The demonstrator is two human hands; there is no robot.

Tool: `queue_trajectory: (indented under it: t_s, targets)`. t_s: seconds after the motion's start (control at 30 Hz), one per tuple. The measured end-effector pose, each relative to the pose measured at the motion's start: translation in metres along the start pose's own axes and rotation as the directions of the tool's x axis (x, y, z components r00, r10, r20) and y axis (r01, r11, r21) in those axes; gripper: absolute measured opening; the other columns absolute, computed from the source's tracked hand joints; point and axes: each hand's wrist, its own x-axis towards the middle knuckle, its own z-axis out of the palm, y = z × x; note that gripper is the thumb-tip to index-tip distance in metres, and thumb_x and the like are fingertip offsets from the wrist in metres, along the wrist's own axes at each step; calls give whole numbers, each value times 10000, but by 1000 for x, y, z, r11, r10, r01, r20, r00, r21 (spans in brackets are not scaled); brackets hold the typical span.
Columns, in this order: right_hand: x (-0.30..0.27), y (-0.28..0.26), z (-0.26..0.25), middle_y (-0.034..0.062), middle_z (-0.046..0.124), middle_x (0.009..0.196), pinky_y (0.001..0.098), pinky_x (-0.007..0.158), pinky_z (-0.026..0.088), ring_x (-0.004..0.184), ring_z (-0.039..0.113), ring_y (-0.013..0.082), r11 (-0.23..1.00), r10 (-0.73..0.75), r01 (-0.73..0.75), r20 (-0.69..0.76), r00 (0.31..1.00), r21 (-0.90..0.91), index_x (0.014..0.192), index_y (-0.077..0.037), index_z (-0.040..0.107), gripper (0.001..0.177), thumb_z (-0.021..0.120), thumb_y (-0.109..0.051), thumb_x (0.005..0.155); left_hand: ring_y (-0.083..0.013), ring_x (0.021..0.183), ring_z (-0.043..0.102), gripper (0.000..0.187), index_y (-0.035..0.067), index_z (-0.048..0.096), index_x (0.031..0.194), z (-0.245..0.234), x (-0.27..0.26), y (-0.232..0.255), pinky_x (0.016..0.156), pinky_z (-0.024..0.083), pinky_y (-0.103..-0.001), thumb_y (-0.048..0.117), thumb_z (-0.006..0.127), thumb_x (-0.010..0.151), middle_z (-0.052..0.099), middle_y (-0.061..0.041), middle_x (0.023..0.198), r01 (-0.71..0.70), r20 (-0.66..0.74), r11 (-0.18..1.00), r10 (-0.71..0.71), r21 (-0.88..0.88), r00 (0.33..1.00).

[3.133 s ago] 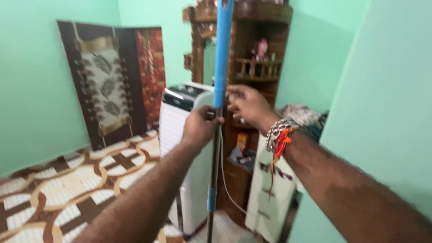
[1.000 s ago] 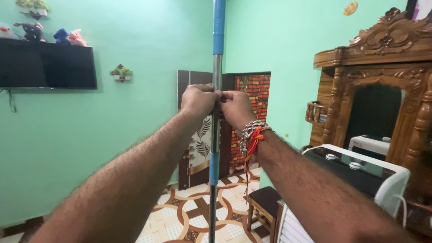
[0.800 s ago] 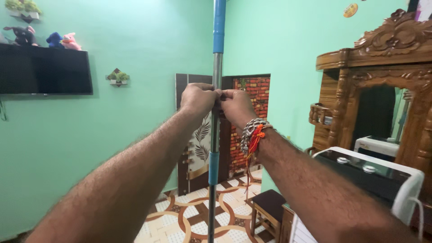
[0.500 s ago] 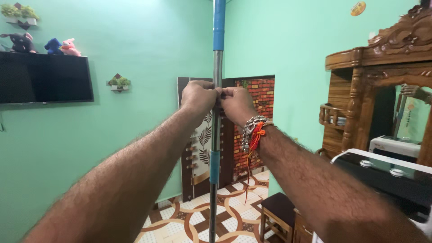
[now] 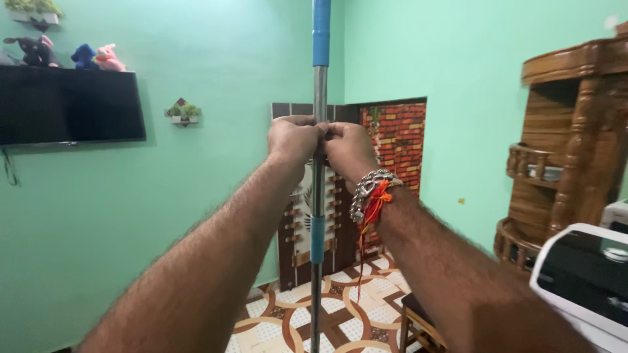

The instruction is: The person folds a pair of pants, places them on a bed, and then assembles a blue mop handle by sliding a plastic sleeve along the metal pole and connecting parts.

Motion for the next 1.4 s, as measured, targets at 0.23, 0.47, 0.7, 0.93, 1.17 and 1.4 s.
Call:
queue_trajectory:
  t_s: [0.23,0.47,0.7,0.93,1.17,1.4]
  targets:
    - [26,39,-1,62,769,917,233,685,578,792,713,87,999,-27,27,9,1000,25,1111,30,710,213,635,-124,985,-166,742,714,315,-44,733,1129,12,35,-41,671,581,-302,71,761,838,769,-138,882,-13,15,993,15,-119,1000]
    - [19,71,-10,76,788,967,244,708,590,834,736,100,1000,5,-5,8,1000,-16,1143,21,704,231,647,-42,929,-182,740,724,288,-90,735,1083,27,41,-83,660,588,-295,29,757,821,771,-163,877,-44,1,963,46,-265,999]
    - [-9,120,-15,93,788,1018,246,759,594,887,741,109,1000,14,-14,-50,999,10,1186,20,698,247,637,-56,959,-168,710,720,315,-72,757,1091,42,31,-140,638,580,-283,65,783,809,782,-135,845,-11,33,963,20,-270,999]
    - [-38,177,-11,88,790,1028,238,813,610,935,764,117,995,91,-93,-54,994,-26,1211,13,692,260,592,-49,980,-135,729,724,332,-88,732,1119,48,21,-217,657,593,-252,7,790,806,780,-124,893,29,28,913,-19,-407,999]
    - [-28,242,12,77,781,1039,233,743,584,898,734,103,985,164,-167,-89,983,-35,1255,7,670,298,613,-58,970,-115,747,718,340,-77,739,1155,36,37,-280,654,585,-238,26,774,833,787,-127,924,68,29,926,-61,-371,998]
    - [-7,265,45,64,785,1003,220,692,553,850,714,83,964,246,-257,-143,959,-66,1250,-5,691,291,618,-82,979,-116,775,743,326,-27,765,1134,15,70,-303,705,604,-242,43,781,816,802,-108,925,142,50,949,-133,-283,990]
